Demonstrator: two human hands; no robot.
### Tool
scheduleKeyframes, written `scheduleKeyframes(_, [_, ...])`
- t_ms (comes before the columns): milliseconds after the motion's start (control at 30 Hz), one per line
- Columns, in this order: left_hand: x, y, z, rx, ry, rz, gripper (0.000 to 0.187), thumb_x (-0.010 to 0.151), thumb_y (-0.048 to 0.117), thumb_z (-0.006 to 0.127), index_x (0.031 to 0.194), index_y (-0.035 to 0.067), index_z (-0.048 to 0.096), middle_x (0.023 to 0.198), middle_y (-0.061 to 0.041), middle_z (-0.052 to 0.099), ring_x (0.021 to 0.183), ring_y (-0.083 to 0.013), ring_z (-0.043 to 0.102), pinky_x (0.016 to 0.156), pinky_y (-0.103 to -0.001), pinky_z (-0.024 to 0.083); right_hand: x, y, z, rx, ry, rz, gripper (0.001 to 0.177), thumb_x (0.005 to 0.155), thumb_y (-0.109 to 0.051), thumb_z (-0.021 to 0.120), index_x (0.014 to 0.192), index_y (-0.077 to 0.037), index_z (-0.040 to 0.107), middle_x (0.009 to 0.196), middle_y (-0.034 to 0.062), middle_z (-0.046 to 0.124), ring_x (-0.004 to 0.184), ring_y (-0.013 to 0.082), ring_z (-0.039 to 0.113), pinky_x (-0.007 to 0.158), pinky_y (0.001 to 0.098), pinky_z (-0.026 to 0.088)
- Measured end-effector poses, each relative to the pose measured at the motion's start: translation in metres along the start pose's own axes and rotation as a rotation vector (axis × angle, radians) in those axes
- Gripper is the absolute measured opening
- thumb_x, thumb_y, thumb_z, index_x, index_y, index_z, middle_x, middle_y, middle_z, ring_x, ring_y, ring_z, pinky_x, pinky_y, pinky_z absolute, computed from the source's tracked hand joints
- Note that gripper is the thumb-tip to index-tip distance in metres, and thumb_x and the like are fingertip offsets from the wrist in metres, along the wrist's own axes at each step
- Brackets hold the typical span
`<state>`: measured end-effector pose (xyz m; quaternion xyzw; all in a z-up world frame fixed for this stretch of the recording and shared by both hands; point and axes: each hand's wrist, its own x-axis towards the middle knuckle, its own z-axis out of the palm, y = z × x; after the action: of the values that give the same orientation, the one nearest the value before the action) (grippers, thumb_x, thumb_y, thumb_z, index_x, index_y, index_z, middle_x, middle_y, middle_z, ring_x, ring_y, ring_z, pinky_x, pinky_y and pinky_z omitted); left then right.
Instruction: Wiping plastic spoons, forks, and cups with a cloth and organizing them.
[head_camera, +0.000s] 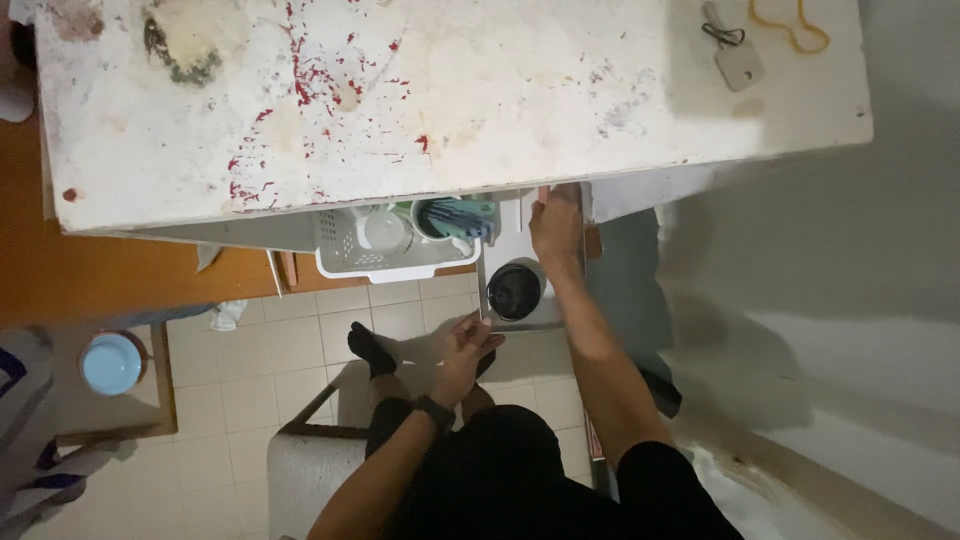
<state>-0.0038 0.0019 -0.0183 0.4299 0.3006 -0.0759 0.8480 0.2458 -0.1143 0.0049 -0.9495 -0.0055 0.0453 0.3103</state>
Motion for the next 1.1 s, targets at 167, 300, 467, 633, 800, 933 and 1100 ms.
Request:
scheduleKeyframes(167, [-0.002,0.008,0.010,-0.008,0.053,-0.015,0.035,0.101,0.019,0.065,0.127,-0.004,0.065,0.117,-0.019,0.070,0.105,-0.0253,0.063,0.104,-0.061,0.048,0.000,-0.009,-0.008,-0.025,-0.024,-0.004,0.019,0.096,-0.009,0.062,0.087,0.007,0.065,0.078,0.0292,0.068,0.074,0.0422,0.072,0.052,0.0419,0.051])
scheduleKeyframes(300, [0.003,0.004,0.010,-0.043,0.073,-0.048,0.040,0.100,0.021,0.068,0.130,-0.005,0.063,0.120,-0.016,0.067,0.108,-0.0227,0.059,0.106,-0.059,0.047,0.003,-0.014,-0.017,-0.030,-0.011,-0.004,0.019,0.099,-0.010,0.058,0.087,0.002,0.066,0.075,0.0221,0.069,0.068,0.0268,0.070,0.049,0.0325,0.051])
scheduleKeyframes(467, [0.019,0.000,0.012,-0.074,0.067,-0.060,0.037,0.101,0.015,0.066,0.130,-0.006,0.062,0.123,-0.027,0.064,0.113,-0.0340,0.062,0.106,-0.064,0.045,-0.025,-0.048,-0.051,-0.053,0.041,-0.036,0.021,0.100,-0.016,0.063,0.097,0.004,0.066,0.085,0.0251,0.066,0.079,0.0417,0.066,0.057,0.0422,0.053])
scheduleKeyframes(633, [0.030,0.015,0.028,-0.129,0.077,0.017,0.031,0.101,0.011,0.065,0.127,-0.005,0.067,0.109,-0.019,0.069,0.100,-0.0166,0.058,0.100,-0.054,0.052,-0.076,-0.081,-0.088,0.156,0.217,-0.244,0.030,0.096,-0.010,0.063,0.116,0.011,0.068,0.101,0.0360,0.070,0.074,0.0474,0.071,0.054,0.0508,0.057])
scheduleKeyframes(800, [0.103,-0.042,0.006,-0.169,0.033,0.054,0.018,0.101,0.009,0.064,0.117,0.002,0.068,0.100,-0.009,0.064,0.090,-0.0184,0.066,0.091,-0.042,0.060,-0.150,-0.032,-0.070,0.164,0.022,0.010,0.021,0.097,-0.016,0.065,0.112,-0.005,0.075,0.086,0.0196,0.073,0.078,0.0360,0.073,0.060,0.0439,0.057])
scheduleKeyframes(933, [0.087,0.006,0.021,-0.101,0.037,0.064,0.021,0.104,0.010,0.060,0.123,0.004,0.068,0.098,-0.012,0.065,0.088,-0.0189,0.063,0.084,-0.040,0.058,-0.216,-0.039,-0.055,0.134,-0.102,0.077,0.023,0.097,-0.019,0.067,0.115,-0.006,0.075,0.091,0.0214,0.076,0.083,0.0359,0.075,0.069,0.0437,0.060])
scheduleKeyframes(1100, [0.150,-0.083,-0.035,-0.874,-0.329,-0.175,0.021,0.098,0.015,0.064,0.115,0.004,0.061,0.120,-0.014,0.066,0.104,-0.0267,0.066,0.088,-0.042,0.054,-0.249,-0.068,-0.034,0.170,-0.026,-0.201,0.022,0.087,-0.008,0.072,0.109,-0.003,0.074,0.080,0.0083,0.073,0.059,0.0168,0.059,0.058,0.0315,0.050])
